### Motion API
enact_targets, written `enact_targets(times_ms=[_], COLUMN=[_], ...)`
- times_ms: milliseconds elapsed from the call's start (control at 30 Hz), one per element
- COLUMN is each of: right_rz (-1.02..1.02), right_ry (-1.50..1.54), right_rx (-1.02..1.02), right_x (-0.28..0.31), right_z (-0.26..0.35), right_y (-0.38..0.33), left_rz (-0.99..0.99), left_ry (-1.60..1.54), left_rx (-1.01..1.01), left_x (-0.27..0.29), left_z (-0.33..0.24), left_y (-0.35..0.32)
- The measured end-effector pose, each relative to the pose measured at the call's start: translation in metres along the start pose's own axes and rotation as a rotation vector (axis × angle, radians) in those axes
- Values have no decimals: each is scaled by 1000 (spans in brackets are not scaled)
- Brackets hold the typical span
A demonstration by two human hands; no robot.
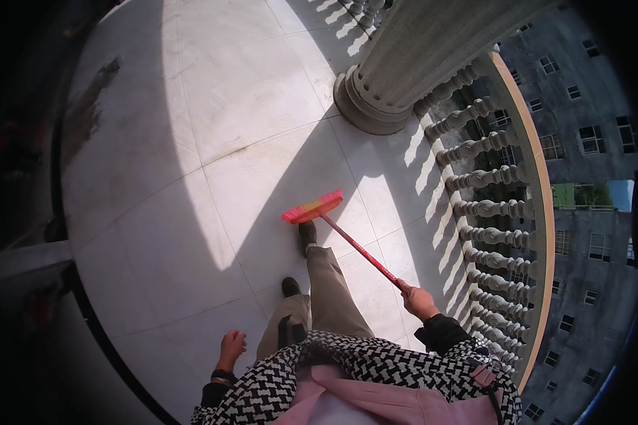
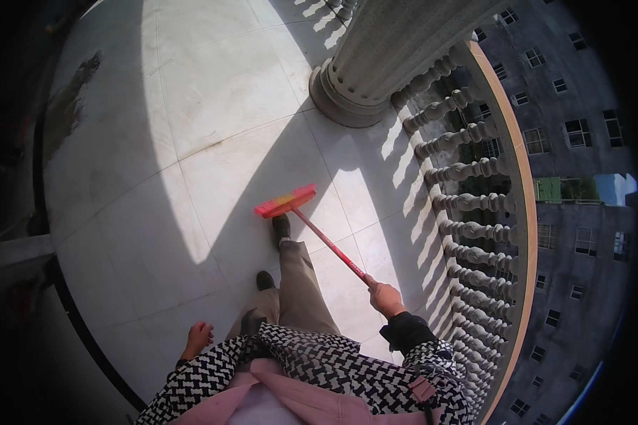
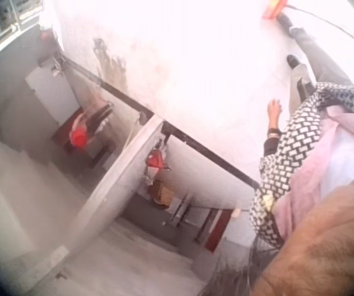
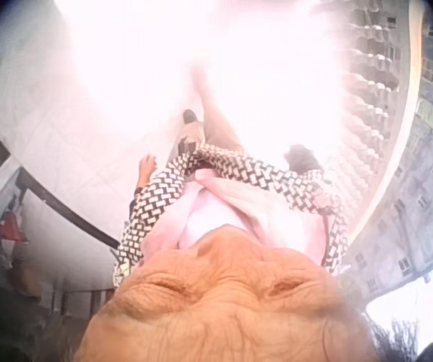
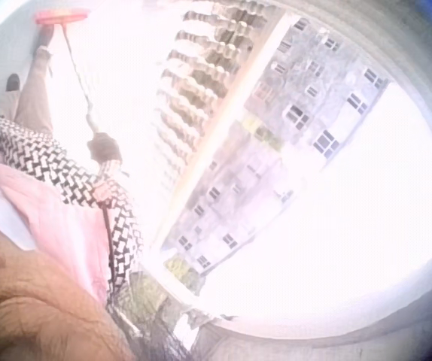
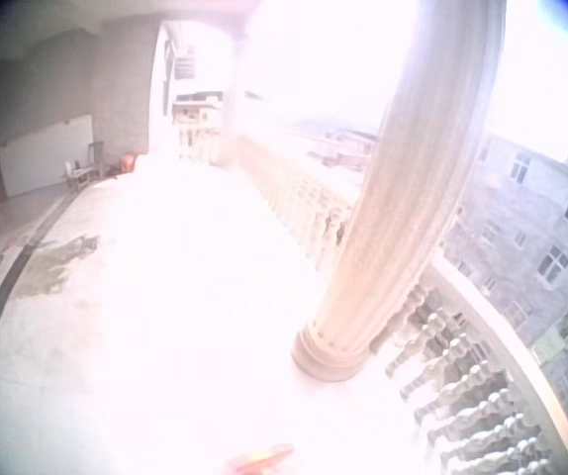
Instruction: The person sweeps a tiled floor using a red broom, moving debris toward a central area. The person works around stacked wooden planks and a bucket, then sweeps along a black border and near a staircase railing.
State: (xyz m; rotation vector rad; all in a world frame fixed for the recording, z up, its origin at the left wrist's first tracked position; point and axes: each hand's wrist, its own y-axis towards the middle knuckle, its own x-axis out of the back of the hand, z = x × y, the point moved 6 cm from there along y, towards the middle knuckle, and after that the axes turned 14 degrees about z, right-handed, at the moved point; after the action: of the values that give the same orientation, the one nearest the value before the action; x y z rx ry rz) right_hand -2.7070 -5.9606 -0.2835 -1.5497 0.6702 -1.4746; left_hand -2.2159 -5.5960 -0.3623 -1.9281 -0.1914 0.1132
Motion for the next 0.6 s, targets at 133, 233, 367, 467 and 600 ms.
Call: enact_targets(times_ms=[133, 233, 367, 467, 600], right_rz=[-77, -21, 242, 115, 2], right_ry=[-73, -209, -404, -423, -510], right_rx=[278, 280, -134, -436, -522], right_x=[-26, -35, -35, -11, 27], right_z=[141, 152, -1, -138, -231], right_y=[98, 113, 58, 14, -6], left_rz=[22, -26, -133, -54, 26], left_ry=[116, 16, -160, -122, -61], left_rx=[34, 33, 118, 224, 103], left_x=[10, 21, 24, 3, -32], left_z=[40, 57, 83, 97, 82], left_y=[-27, -44, -55, -52, -43])
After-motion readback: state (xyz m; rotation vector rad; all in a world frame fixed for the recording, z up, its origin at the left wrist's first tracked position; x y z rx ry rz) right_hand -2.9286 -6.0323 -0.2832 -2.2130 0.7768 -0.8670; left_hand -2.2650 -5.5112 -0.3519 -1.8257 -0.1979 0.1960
